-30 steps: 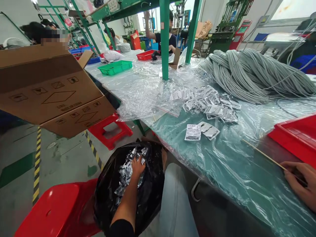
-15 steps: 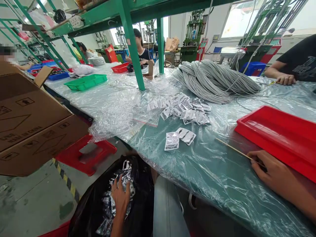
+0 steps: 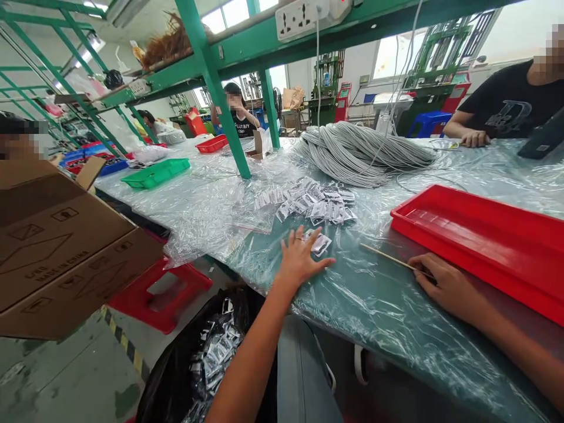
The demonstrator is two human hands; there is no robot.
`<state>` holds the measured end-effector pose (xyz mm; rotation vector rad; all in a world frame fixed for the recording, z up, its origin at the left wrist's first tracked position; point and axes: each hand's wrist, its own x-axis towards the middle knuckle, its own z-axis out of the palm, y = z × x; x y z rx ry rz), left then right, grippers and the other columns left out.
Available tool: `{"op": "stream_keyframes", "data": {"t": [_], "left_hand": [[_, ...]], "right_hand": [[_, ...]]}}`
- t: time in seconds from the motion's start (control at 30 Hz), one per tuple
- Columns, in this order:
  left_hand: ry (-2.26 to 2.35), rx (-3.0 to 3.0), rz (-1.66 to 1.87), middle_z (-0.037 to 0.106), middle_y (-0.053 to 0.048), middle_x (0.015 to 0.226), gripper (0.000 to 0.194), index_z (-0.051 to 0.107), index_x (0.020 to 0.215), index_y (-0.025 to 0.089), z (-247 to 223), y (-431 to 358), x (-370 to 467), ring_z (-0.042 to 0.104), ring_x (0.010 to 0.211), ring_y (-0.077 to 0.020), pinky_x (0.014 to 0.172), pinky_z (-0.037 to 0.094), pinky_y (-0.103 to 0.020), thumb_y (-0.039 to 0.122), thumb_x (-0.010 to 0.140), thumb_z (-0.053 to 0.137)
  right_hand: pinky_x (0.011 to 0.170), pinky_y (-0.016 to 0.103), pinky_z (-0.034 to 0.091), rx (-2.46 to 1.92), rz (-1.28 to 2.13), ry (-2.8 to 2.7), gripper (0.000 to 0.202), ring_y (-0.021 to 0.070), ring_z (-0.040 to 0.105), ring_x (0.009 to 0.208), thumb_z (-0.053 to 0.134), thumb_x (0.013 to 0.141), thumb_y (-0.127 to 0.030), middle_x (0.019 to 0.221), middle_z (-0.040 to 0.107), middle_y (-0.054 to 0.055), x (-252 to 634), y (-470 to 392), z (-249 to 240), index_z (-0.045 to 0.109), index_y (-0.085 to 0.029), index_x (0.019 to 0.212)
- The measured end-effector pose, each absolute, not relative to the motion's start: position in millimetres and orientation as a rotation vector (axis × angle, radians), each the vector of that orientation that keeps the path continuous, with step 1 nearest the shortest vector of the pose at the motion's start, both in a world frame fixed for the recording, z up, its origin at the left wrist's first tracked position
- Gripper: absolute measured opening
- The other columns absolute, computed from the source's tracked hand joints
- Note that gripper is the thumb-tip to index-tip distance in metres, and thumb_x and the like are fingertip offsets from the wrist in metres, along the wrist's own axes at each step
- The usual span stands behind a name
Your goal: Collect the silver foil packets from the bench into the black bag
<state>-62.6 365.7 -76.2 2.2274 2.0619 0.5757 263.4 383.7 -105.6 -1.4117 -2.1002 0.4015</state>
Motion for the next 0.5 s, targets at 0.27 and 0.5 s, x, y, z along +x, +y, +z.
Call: {"op": "stream_keyframes", "data": {"t": [0.27,0.5], "left_hand": [[1.963,2.496,0.773,0.057,-0.010,0.130,0.048,0.059,0.131,0.032,-94,312,-76,0.049,0.127,-0.0313,0.106,0.043,-0.049,0.039,0.084,0.065],[2.493,2.045,1.464,0.062,-0.011,0.117,0.034,0.060,0.122,0.021,-154,159,-163,0.060,0.111,-0.0232,0.100,0.048,-0.041,0.024,0.091,0.048]], "right_hand": [[0.076,0.043,0.055,-1.358,0.393,-2.153,0.024,0.0277,0.067,0.080,0.045,0.080,-0.042,0.091,0.068,0.011,273,385,-109,0.056,-0.023,0.091],[0.072,0.051,0.051,-1.380,0.350,-2.183,0.028,0.0325,0.064,0.077,0.036,0.080,-0.049,0.093,0.064,0.012,275,385,-113,0.050,-0.027,0.092]]}}
